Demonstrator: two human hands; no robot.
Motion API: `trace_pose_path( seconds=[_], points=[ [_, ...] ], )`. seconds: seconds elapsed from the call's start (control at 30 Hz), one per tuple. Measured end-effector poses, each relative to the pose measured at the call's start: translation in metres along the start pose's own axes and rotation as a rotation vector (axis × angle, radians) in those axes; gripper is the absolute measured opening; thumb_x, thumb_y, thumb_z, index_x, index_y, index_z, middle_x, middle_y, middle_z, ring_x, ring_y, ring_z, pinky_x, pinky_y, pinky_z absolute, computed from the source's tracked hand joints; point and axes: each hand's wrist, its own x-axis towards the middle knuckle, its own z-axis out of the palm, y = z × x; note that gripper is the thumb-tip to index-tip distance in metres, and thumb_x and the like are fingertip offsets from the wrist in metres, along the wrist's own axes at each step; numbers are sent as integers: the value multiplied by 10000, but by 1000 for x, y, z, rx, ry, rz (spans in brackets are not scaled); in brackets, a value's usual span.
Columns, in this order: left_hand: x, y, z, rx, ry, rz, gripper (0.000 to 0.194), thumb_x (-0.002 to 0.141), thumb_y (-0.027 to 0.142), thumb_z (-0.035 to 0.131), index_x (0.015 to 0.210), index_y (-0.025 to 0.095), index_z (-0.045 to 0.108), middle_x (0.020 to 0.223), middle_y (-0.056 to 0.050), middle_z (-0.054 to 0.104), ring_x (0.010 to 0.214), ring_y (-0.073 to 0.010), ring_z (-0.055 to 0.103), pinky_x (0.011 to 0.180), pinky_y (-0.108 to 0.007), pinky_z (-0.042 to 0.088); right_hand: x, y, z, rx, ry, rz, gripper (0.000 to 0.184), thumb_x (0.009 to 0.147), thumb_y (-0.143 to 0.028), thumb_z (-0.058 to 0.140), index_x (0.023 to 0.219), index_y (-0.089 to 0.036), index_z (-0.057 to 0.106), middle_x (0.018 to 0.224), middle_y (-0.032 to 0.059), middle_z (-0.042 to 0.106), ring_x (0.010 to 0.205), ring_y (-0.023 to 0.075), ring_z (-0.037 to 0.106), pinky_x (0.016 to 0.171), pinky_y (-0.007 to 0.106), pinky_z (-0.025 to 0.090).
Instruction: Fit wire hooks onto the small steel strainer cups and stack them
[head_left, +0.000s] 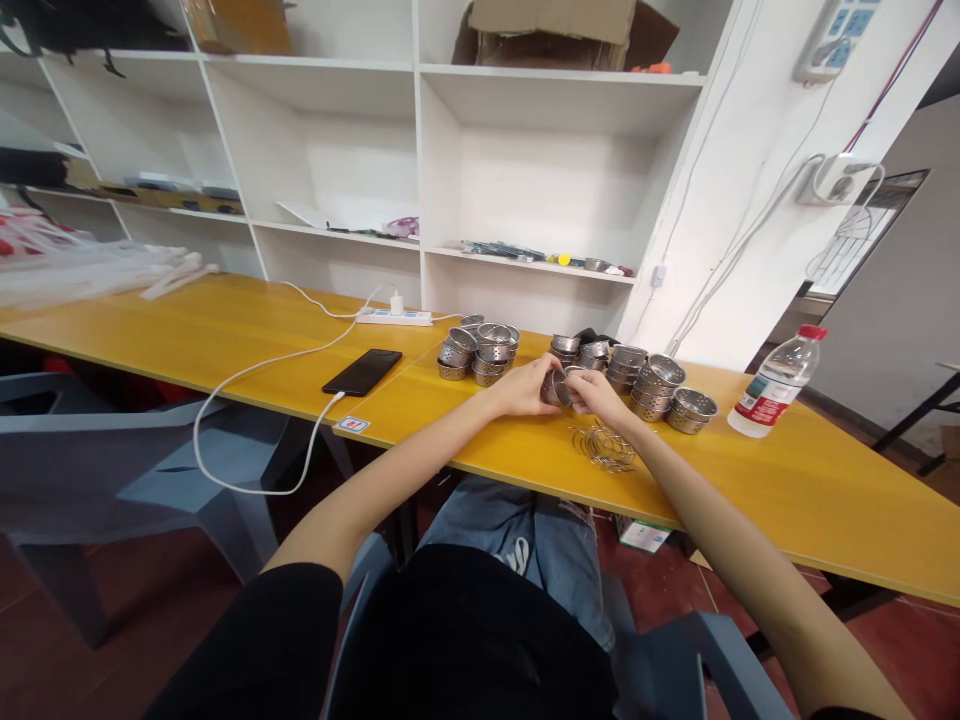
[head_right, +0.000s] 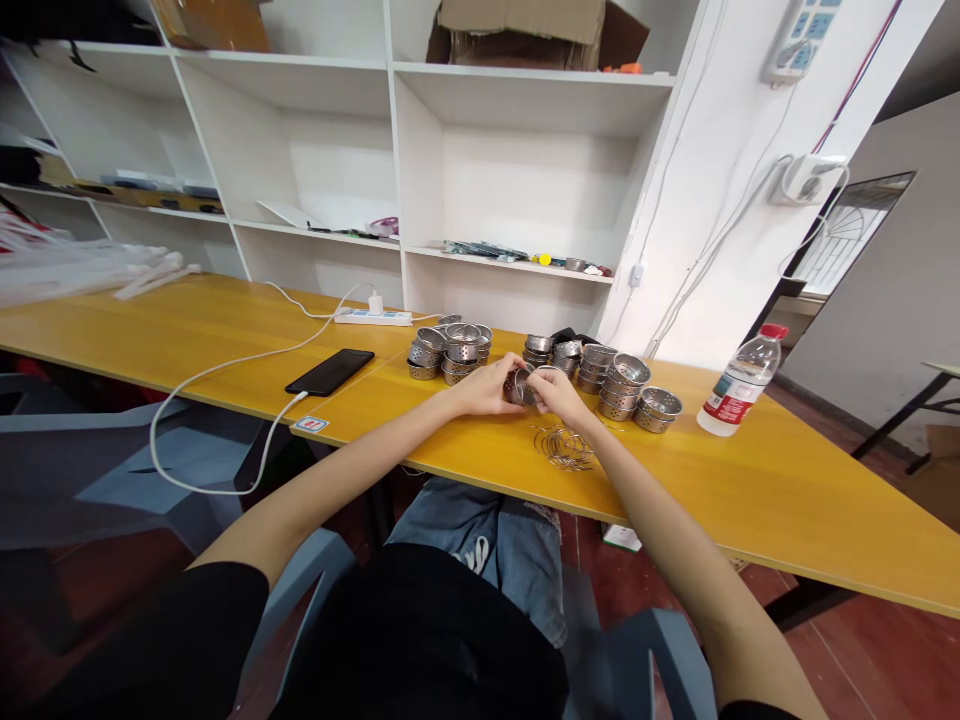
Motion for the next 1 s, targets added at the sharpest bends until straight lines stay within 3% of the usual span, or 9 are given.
trace_pose_path(
  seconds=[1.0],
  points=[
    [0, 1, 0, 0, -36, 32, 712, 721, 487, 840, 1259, 230, 450, 1249, -118, 653, 1107, -319, 689, 921, -423, 554, -3, 0, 7, 62, -46, 58, 360, 698, -319, 661, 613, -236, 321, 554, -90, 253, 488, 55, 191, 420, 194, 164]
  ],
)
